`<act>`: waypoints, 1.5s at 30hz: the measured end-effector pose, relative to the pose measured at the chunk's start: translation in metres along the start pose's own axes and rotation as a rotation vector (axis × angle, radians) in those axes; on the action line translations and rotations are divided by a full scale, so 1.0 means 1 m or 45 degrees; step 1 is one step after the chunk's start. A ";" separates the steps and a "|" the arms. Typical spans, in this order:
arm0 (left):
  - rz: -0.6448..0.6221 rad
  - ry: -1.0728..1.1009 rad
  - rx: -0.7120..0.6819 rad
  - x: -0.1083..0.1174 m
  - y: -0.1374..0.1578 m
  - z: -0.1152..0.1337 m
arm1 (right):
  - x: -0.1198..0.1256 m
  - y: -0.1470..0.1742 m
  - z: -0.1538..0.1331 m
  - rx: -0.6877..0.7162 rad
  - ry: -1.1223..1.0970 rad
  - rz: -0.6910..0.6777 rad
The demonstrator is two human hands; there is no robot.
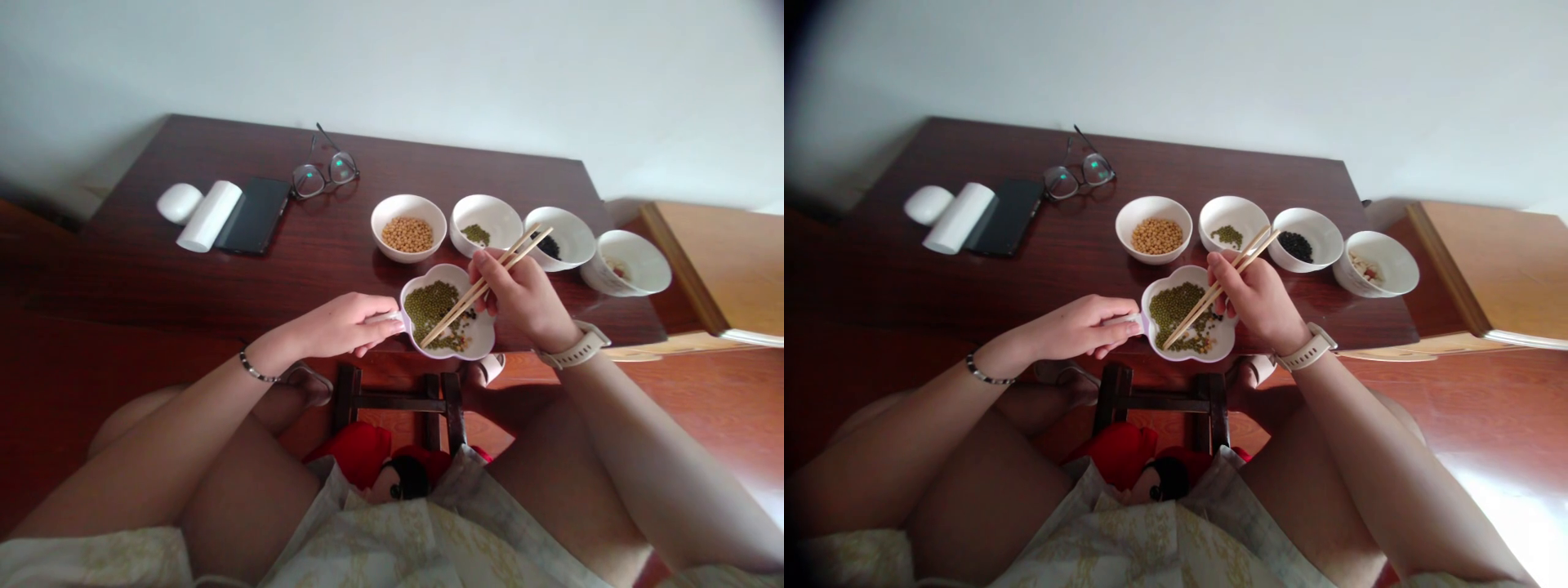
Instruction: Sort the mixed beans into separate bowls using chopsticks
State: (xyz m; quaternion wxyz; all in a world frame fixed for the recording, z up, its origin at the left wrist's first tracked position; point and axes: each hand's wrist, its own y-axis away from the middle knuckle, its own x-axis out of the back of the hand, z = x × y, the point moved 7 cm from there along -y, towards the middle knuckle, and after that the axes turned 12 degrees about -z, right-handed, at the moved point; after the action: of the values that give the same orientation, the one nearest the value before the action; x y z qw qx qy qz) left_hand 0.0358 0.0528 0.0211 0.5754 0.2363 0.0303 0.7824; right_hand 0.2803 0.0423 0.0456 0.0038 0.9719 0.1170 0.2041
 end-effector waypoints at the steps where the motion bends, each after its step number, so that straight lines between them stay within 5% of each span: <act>1: -0.001 0.000 -0.001 0.000 0.000 0.000 | 0.000 0.000 0.000 -0.001 0.005 -0.002; 45: 0.006 -0.028 -0.019 0.000 0.000 0.000 | 0.000 0.000 0.003 0.019 -0.025 -0.002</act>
State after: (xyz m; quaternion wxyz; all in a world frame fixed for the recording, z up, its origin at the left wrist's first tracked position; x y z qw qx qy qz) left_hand 0.0361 0.0527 0.0209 0.5755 0.2409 0.0176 0.7813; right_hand 0.2813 0.0423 0.0427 -0.0022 0.9738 0.1194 0.1938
